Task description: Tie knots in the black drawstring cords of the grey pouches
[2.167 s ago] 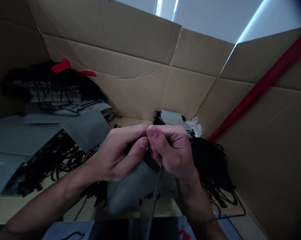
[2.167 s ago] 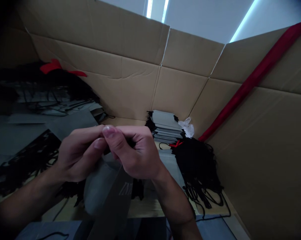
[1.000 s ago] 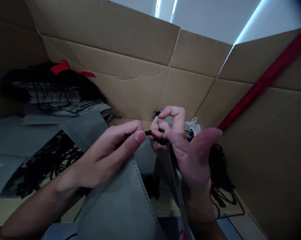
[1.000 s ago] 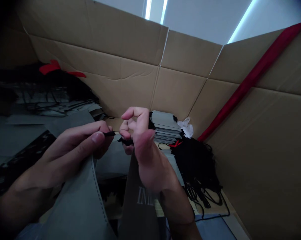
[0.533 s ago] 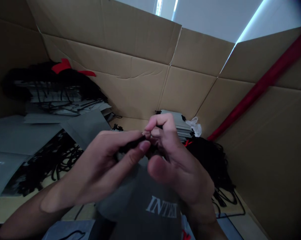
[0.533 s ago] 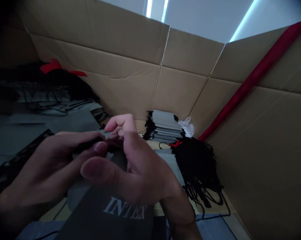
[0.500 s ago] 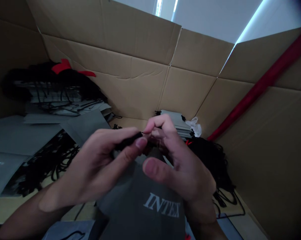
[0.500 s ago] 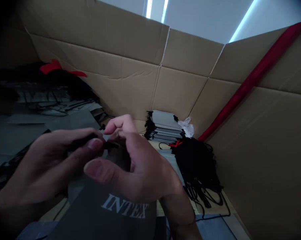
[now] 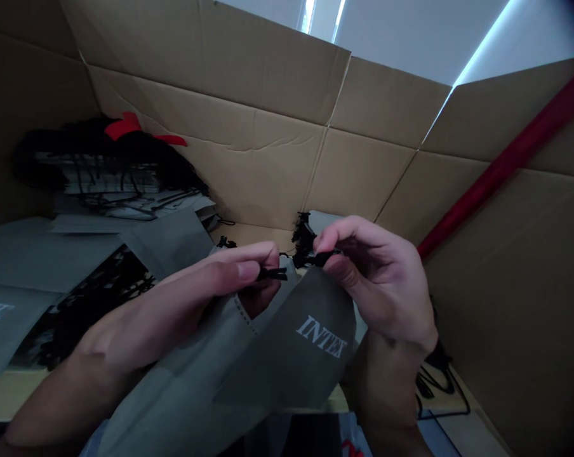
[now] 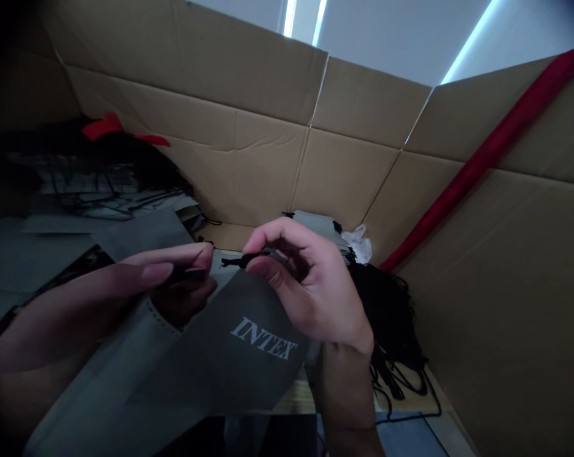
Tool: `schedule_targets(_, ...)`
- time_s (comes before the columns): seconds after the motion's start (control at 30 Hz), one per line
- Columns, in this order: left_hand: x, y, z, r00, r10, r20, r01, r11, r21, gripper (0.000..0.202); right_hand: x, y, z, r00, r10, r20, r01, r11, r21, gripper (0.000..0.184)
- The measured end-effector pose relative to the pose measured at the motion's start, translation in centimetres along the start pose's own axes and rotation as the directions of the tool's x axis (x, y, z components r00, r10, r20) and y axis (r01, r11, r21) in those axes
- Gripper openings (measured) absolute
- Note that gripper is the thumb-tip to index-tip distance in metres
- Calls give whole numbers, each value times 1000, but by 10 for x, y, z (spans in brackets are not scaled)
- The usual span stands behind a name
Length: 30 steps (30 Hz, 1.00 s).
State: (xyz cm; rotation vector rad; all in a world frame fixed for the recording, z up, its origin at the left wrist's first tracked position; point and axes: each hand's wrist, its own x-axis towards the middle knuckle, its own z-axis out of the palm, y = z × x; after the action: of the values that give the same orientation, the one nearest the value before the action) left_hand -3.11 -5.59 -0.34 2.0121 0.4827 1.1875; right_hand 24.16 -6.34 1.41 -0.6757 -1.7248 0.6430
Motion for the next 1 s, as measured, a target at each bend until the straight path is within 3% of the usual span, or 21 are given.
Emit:
schedule_targets(0.1,5,4,6,972,-235,-9,231,961,-150,28,-2,1,-1,999,-31,27,31,999,9,10)
schedule_targets(0.2,10,6,8,941,-338,29,334,908,-252,28,-4,-2,2,996,-60,60,59,998,16,5)
schedule_targets(0.3,16,2,3,946,-316,78,323,887,-331,26,-5,-4,8,995,-67,67,68,998,-14,10)
schedule_targets(0.43,24,-8,-8,962,-209,177,257,914,-314,25,-4,-6,14,997,-51,61,54,998,-38,19)
schedule_targets(0.73,28,-11,-12,986,-105,131,120,987,-109,26,-1,-1,14,998,-29,50,30,999,-36,18)
schedule_targets(1.0,28,-13,-12,990,-93,104,103,990,-98,29,1,2,15,997,-24,67,24,1000,0,17)
